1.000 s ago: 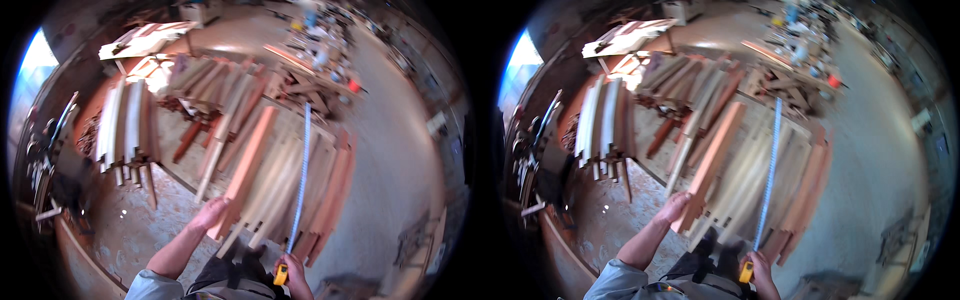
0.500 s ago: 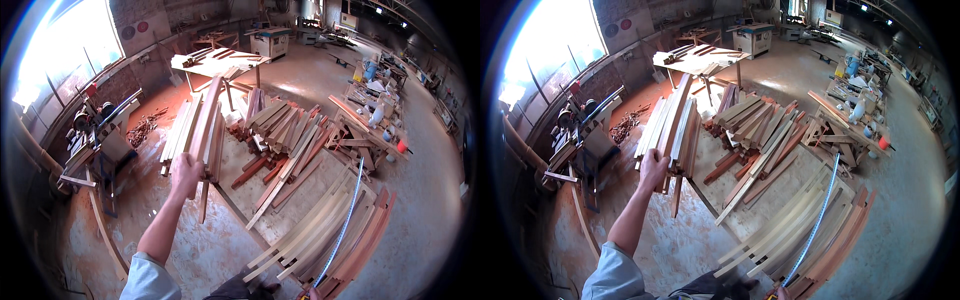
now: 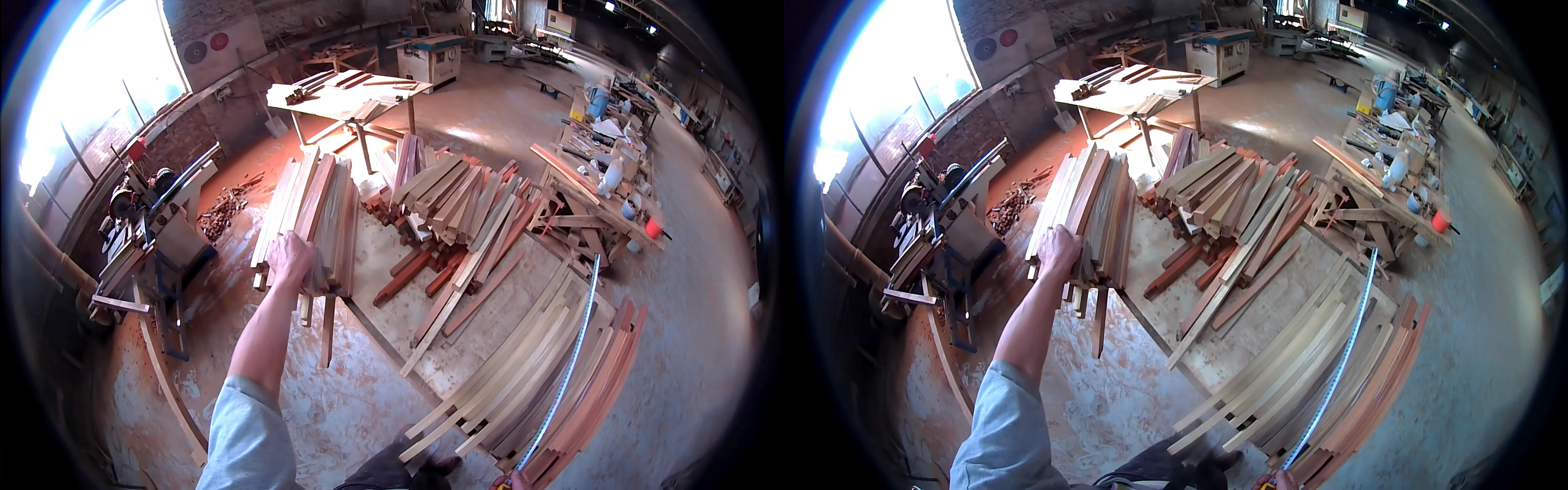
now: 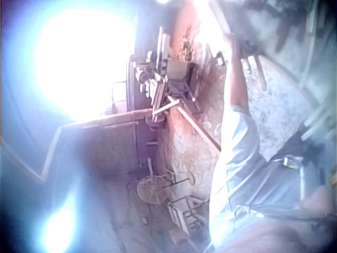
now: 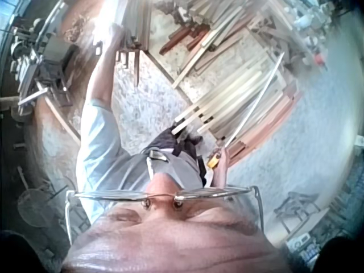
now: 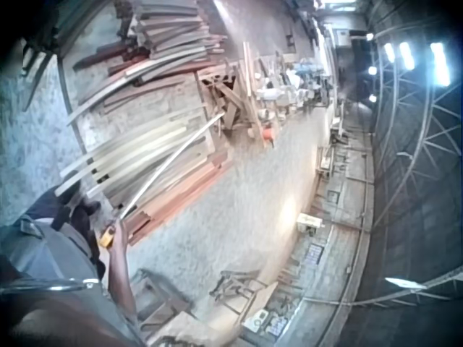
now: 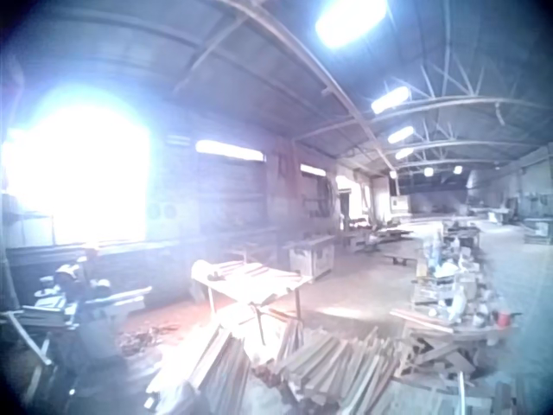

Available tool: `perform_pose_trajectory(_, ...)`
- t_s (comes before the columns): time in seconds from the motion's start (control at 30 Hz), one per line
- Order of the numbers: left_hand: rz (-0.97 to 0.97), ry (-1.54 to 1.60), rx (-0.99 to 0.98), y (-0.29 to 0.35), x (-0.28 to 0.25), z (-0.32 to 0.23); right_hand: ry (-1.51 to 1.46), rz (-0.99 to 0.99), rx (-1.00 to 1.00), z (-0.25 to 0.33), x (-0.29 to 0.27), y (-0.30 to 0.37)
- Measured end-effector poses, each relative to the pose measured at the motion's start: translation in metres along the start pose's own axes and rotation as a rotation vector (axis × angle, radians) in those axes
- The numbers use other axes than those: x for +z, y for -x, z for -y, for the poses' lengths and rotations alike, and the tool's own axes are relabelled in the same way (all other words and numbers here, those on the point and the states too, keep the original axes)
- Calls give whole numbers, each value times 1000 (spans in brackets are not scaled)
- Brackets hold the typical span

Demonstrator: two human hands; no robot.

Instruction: The person measures various wooden planks using a tape measure in a workshop. They pick up individual planks, extend the tape measure to check their length, and then place them back into a pile. The person also moves a stack of planks to a table saw.

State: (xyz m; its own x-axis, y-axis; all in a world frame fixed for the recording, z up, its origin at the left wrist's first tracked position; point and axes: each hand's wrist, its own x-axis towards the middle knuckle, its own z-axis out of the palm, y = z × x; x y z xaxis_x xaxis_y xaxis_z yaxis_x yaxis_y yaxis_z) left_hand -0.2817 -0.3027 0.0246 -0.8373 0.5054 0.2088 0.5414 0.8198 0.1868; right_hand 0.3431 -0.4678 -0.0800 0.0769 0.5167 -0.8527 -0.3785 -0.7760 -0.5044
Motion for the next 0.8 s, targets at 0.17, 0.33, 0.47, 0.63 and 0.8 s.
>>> perform_pose_trajectory(0.17, -38, -20, -16, -6, 8, -5, 42, 27, -36, 4, -1, 8)
perform_pose_trajectory(0.33, -41, -42, 0, -14, 14, -2, 57, 6, -67, -4, -13, 2)
perform_pose_trajectory(0.47, -63, -99, 19, -15, 14, 0, 34, -4, -74, -8, -15, 4)
perform_pose_trajectory(0.63, -175, -203, 77, -13, 3, -17, 57, 142, -124, -4, -18, 3)
perform_pose_trajectory(0.8, -155, 451, 593, 97, -43, -56, -70, 52, -100, 11, -15, 22)
